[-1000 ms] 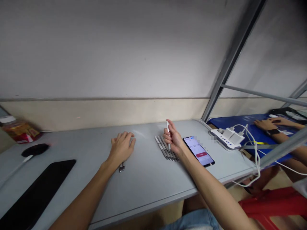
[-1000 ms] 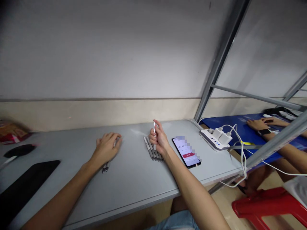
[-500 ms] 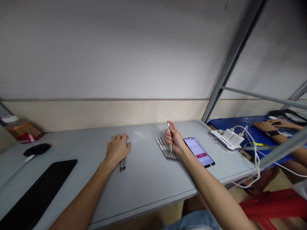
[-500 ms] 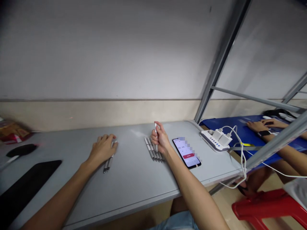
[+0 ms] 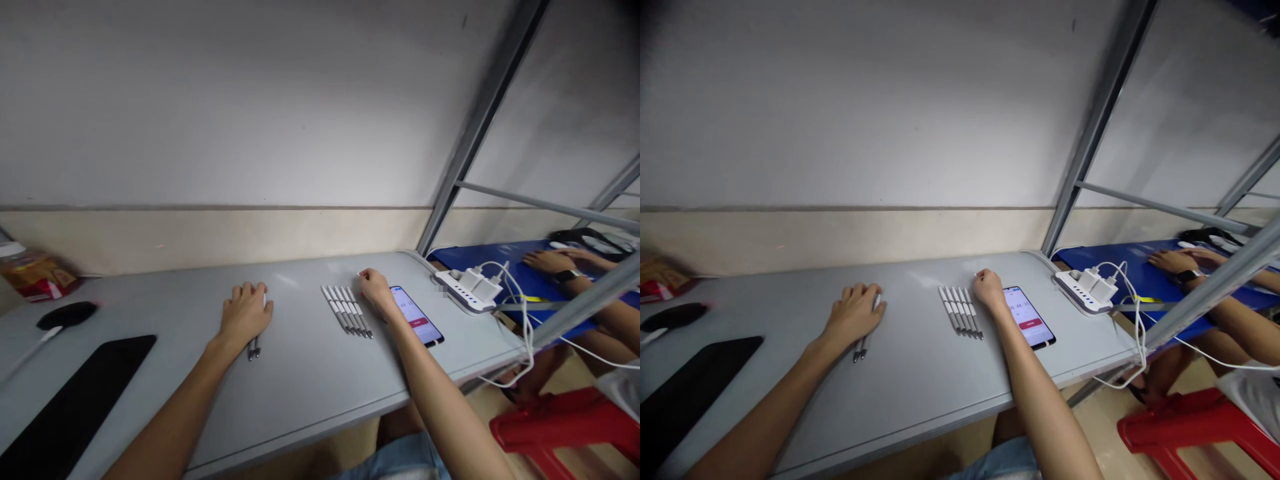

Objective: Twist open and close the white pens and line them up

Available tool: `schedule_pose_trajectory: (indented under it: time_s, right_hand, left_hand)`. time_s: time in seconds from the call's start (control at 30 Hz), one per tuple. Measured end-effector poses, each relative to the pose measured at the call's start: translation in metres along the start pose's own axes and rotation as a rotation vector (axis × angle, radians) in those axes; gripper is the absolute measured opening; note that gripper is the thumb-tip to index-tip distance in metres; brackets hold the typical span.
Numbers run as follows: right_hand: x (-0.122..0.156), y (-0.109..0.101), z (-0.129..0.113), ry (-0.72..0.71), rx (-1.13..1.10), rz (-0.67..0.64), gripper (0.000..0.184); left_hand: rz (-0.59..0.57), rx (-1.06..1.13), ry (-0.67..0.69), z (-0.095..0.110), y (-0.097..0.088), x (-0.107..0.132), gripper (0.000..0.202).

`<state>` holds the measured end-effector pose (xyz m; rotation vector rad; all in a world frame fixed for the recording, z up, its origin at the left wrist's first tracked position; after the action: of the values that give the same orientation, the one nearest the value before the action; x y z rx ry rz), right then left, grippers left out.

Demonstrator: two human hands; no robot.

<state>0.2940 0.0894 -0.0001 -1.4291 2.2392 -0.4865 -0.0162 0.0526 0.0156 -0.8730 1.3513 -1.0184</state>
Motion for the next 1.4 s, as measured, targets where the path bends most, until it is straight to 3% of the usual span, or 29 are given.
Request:
schedule_pose_trajectory:
  time_s: [0.1, 0.37, 0.63, 1.4]
  right_hand:
    - [0.002, -0.002, 0.000, -0.023, 0.168, -0.013, 0.012]
    - [0.006, 0.002, -0.003, -0.078, 0.391, -0.110, 0.022]
    - [0.010, 0.004, -0.006, -0.085, 0.460, -0.152, 0.023]
    - [0.006, 0.007, -0.003, -0.130, 0.532, -0.093, 0.028]
  left_hand:
    - [-0.005, 0.015, 0.005, 0.001, 0.001, 0.001, 0.034]
    - [-0.017, 0.033, 0.010, 0.001, 0.003, 0.001, 0.034]
    - [-0.039, -0.002, -0.007, 0.002, 0.003, 0.001, 0.036]
    - [-0.003, -0.088, 0.011, 0.007, -0.001, 0.004, 0.035]
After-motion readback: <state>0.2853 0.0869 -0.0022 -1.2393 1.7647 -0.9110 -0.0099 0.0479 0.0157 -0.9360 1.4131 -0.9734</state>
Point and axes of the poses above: each hand's wrist, its own x-axis away from the middle knuckle, its own y-axis out of the palm, z = x × y, the point moved 5 cm from there along -x, towards the middle knuckle, and after that the axes turned 9 degrees about z, right-handed, at the moved point
